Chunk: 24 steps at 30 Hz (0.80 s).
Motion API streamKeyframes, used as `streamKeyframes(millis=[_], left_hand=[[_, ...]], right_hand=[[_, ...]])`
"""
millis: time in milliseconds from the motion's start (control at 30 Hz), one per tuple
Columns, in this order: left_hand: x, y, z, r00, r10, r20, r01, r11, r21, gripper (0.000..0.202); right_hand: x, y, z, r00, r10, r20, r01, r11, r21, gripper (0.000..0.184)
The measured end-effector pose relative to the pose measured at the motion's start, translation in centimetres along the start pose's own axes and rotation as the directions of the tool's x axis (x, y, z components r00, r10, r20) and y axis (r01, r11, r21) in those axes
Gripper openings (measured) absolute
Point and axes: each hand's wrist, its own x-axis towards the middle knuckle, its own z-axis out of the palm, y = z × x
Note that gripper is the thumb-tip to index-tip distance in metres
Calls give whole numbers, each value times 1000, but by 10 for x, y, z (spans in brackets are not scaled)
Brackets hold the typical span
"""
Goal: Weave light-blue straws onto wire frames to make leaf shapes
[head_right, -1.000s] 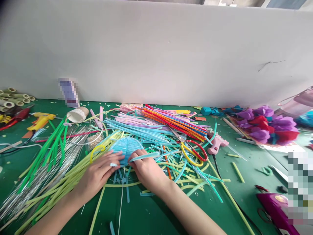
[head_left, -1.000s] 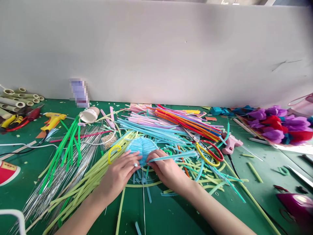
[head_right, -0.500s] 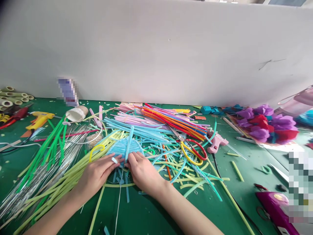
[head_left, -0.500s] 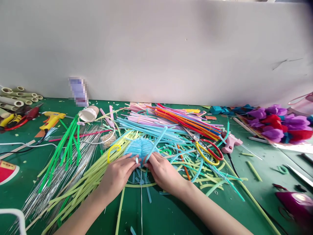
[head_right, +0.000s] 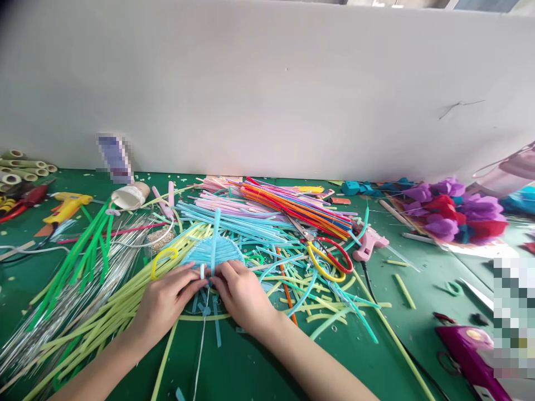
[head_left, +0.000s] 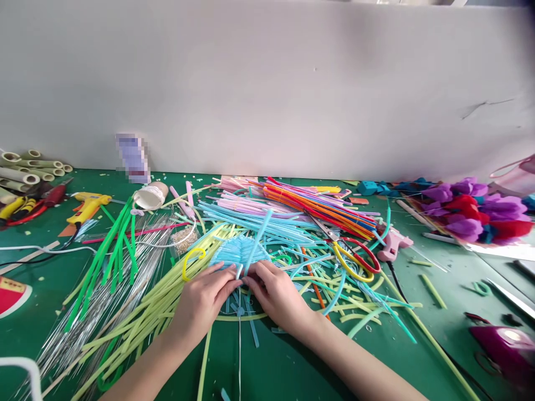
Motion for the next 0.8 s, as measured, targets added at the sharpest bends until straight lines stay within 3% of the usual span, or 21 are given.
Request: streamKeyframes(millis=[167, 367, 633, 800], left_hand=[[-1, 1, 0, 1000, -11, -13, 10, 998, -66, 2], [0, 0, 0, 999, -34, -22, 32, 996, -84, 4], [-2, 0, -1, 999, 50, -16, -50, 998, -24, 12], [-4, -2, 3, 997, -68, 26, 70, 994, -80, 13]], right_hand=[[-3, -2, 3, 997, 45, -55, -39, 995, 96, 9], [-2, -11, -5, 997, 67, -35, -56, 965, 258, 12], [1, -16, -1, 992, 101, -71, -78, 957, 280, 11], [5, -16, -2, 982, 178, -57, -152, 938, 311, 14]])
